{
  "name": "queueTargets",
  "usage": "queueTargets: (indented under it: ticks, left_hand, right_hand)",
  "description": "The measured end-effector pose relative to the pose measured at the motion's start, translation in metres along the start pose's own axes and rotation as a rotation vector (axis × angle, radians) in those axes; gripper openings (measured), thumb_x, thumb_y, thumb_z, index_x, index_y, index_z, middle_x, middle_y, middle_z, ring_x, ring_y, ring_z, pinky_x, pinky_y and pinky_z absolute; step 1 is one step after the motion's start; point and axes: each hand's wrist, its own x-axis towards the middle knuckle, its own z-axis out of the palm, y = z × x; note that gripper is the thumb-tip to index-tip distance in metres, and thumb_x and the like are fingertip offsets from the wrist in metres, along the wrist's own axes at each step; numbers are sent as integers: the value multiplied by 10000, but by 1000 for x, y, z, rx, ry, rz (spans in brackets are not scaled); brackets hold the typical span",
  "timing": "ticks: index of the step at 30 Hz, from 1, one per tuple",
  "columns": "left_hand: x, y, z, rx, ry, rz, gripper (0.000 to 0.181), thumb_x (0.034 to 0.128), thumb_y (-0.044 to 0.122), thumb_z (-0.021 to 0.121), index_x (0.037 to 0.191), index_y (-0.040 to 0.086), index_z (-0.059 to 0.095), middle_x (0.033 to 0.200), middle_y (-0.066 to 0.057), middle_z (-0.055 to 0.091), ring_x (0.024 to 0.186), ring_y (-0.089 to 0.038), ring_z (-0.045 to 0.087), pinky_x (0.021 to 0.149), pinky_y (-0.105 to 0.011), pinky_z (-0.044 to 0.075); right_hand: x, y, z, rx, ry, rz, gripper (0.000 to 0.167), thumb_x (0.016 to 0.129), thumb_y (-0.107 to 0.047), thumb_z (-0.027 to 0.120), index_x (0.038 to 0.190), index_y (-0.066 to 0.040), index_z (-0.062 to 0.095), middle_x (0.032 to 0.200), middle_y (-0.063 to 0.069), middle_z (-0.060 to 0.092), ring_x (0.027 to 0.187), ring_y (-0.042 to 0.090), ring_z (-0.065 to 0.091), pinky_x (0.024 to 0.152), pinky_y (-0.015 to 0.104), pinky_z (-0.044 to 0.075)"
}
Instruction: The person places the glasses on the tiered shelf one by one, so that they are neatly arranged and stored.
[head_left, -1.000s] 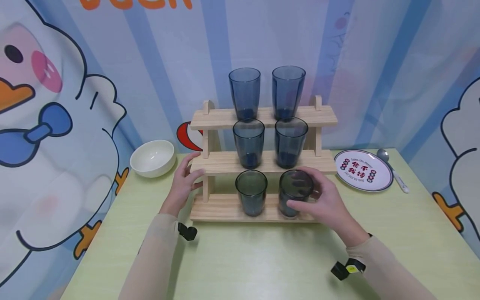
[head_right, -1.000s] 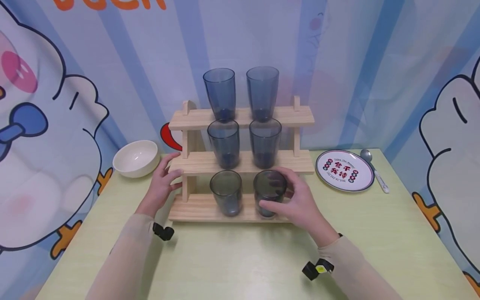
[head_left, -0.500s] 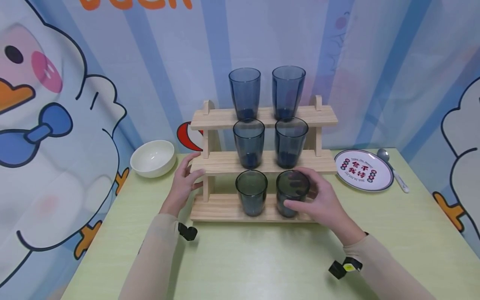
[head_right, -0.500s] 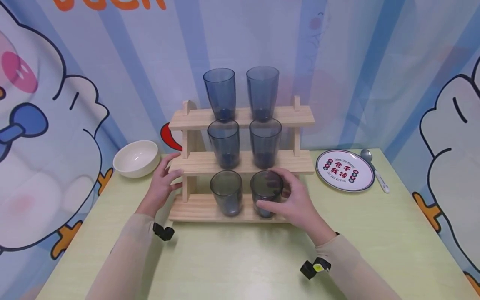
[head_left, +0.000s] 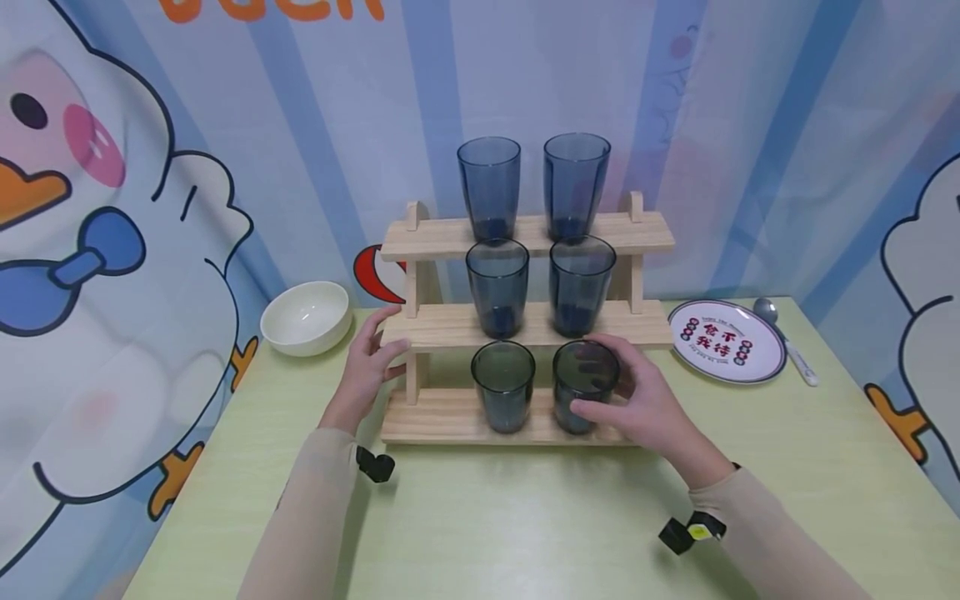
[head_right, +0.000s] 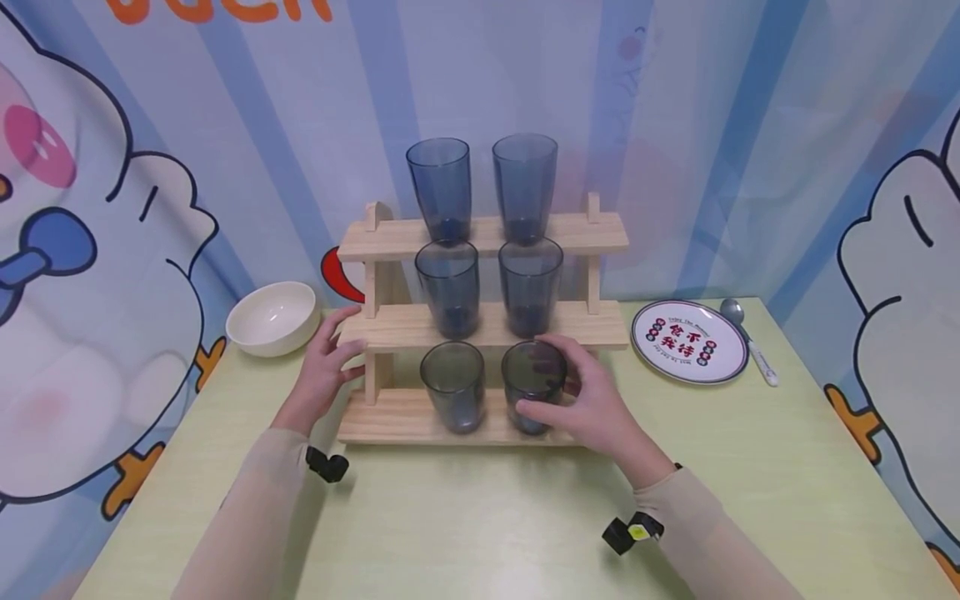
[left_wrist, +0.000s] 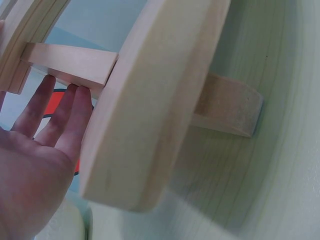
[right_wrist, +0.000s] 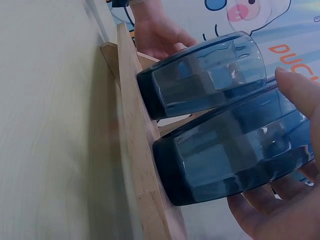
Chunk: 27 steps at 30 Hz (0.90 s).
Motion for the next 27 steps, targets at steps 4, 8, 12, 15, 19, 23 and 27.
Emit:
queueTargets:
  ticks: [4,8,12,15,19,23,27]
  left_hand:
    - [0,-1,0,3,-2,-3,600,1038,200,640,1588,282,415,1570,-171,466,1349,-399,538,1063,-635,497]
    - [-1,-1,0,5,-1,-2,598,1038,198,638,1587,282,415,1572,-169,463,1351,-399,536,1061,-636,498]
    - [0,-2,0,3,-5,1,598,1041,195,633,1590,282,411,1575,-168,460,1354,-399,533,1063,-638,495]
    - [0,-2,0,1,-8,4,600,1042,194,632,1592,280,408,1576,-169,457,1353,-400,532,1065,-639,493]
    - [0,-1,-1,-2,-10,5,600,1042,195,632,1592,280,408,1578,-169,453,1352,-404,531,1065,-641,492]
    - [0,-1,-1,4,-9,3,594,1042,202,635,1587,289,415,1581,-159,451,1354,-400,533,1059,-638,499]
    - [0,-1,-1,7,-7,1,591,1042,210,639,1584,295,420,1579,-155,453,1356,-397,532,1058,-635,501]
  right_hand:
    - [0,1,-1,1,-8,-3,773,852,-52,866,1521,-166,494,1415,94,600,1222,333,647,994,296,558]
    - [0,1,-2,3,-16,-8,773,856,-47,860,1525,-168,492,1419,92,601,1225,331,646,998,295,556]
    - [0,2,-3,7,-24,-15,774,859,-42,856,1529,-166,488,1420,93,603,1228,342,646,1002,298,554]
    - [1,2,-4,11,-32,-16,777,862,-38,851,1536,-158,481,1423,98,601,1234,355,642,1009,293,550]
    - [1,2,-5,16,-40,-16,781,864,-32,845,1542,-144,473,1427,107,596,1233,362,640,1008,283,546]
    - [2,3,-6,16,-46,-17,785,868,-32,843,1548,-138,466,1432,100,590,1235,343,641,1011,284,545]
    - [1,4,-7,20,-50,-25,787,871,-24,838,1553,-135,461,1434,96,587,1234,325,644,1016,293,545]
